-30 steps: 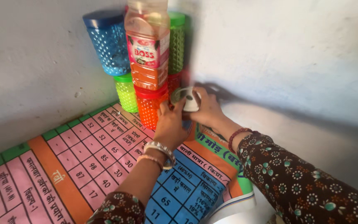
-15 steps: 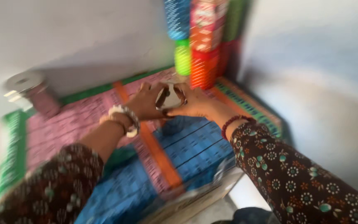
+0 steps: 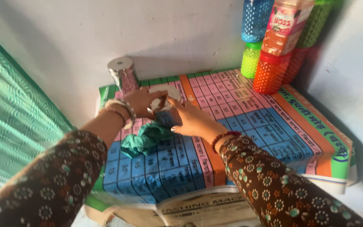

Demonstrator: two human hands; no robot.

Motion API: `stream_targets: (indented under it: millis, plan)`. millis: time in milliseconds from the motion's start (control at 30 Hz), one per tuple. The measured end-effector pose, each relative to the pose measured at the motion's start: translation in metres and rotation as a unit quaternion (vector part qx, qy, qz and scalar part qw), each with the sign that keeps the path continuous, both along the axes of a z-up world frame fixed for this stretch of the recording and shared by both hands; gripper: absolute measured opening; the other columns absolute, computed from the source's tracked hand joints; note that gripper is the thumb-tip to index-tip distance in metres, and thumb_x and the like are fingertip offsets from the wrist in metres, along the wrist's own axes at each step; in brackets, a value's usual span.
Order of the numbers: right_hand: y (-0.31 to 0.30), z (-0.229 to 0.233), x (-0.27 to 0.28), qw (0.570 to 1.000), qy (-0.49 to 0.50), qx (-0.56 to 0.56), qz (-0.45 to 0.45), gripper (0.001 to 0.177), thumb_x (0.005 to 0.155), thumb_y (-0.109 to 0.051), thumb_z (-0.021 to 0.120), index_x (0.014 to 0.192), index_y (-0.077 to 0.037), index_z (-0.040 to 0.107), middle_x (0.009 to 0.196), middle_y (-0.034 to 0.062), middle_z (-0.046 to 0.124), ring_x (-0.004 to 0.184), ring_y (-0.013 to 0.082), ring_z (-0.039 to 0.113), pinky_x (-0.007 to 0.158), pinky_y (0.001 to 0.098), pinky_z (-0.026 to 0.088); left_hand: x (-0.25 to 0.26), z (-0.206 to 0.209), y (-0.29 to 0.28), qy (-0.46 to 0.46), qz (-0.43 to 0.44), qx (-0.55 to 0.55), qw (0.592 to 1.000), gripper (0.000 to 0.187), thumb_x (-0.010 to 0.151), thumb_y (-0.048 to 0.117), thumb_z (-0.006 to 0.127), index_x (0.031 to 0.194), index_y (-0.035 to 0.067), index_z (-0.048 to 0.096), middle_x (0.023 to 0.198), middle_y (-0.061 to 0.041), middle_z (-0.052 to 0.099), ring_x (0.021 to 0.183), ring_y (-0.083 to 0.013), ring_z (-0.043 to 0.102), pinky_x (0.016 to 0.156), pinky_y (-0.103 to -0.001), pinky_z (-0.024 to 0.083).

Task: The person opens the lid of a metal canister, wipes the inside of the canister and the lid with a green cloth, then closes the lid and wipes the outside of the container, turning it as they wipe.

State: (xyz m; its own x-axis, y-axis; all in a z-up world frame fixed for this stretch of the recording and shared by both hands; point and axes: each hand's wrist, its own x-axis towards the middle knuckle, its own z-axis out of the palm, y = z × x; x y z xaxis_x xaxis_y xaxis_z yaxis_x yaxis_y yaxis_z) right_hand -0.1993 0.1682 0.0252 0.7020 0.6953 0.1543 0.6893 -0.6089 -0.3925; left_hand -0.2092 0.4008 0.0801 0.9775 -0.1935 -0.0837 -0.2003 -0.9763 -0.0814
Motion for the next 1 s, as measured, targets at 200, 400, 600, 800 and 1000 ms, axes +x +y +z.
stream_targets:
  millis: [200,400,600,800,1000]
  plan:
    - [-0.005,0.003,-0.011,0.985,-0.063,0.071,0.143,0.084,0.086,-0.035,0.077,0.154,-0.019,0.03,0.114,0.0162,0.07,0.1,0.0374,0.07,0.084,0.0473,0.056,0.0,-0.011,-0.004,-0.019,0.009,-0.023,1.0,0.093,0.072,0.033,0.089,0.151,0.038,0.04,0.127,-0.022,0.059,0.118,-0.0406,0.063,0.1,-0.048,0.053]
    - [0.002,0.007,-0.034,0.979,-0.039,-0.072,0.187,0.046,0.087,-0.03,0.071,0.13,-0.019,0.062,0.112,0.0085,0.069,0.097,0.0335,0.071,0.084,0.0473,0.056,-0.011,-0.028,0.02,-0.145,-0.084,-0.152,0.974,0.084,0.067,0.014,0.085,0.141,0.025,0.047,0.14,-0.025,0.055,0.103,-0.0394,0.069,0.087,-0.046,0.058]
    - [0.009,-0.004,-0.024,0.981,0.073,-0.051,0.17,0.051,0.088,-0.032,0.072,0.135,-0.018,0.059,0.123,0.0118,0.065,0.113,0.0312,0.065,0.096,0.0452,0.051,-0.022,-0.043,0.042,-0.056,0.063,-0.286,0.954,0.087,0.073,0.022,0.082,0.143,0.016,0.032,0.126,-0.02,0.07,0.105,-0.0321,0.075,0.089,-0.043,0.06]
    - [0.035,-0.05,-0.024,0.979,0.057,0.017,0.196,0.056,0.084,-0.03,0.073,0.134,-0.012,0.058,0.138,0.0136,0.057,0.12,0.0349,0.06,0.1,0.0458,0.05,-0.029,-0.082,0.052,0.123,0.077,-0.174,0.974,0.081,0.064,0.042,0.091,0.13,0.009,0.055,0.128,-0.016,0.068,0.121,-0.0332,0.064,0.102,-0.042,0.051]
    - [0.059,-0.065,-0.039,0.98,0.066,-0.105,0.158,0.047,0.087,-0.027,0.076,0.13,-0.012,0.063,0.137,0.0172,0.051,0.118,0.039,0.055,0.099,0.0493,0.047,-0.048,-0.117,0.059,-0.027,-0.042,-0.173,0.984,0.051,0.071,0.02,0.076,0.121,0.015,0.067,0.112,-0.018,0.073,0.107,-0.0355,0.067,0.094,-0.046,0.053]
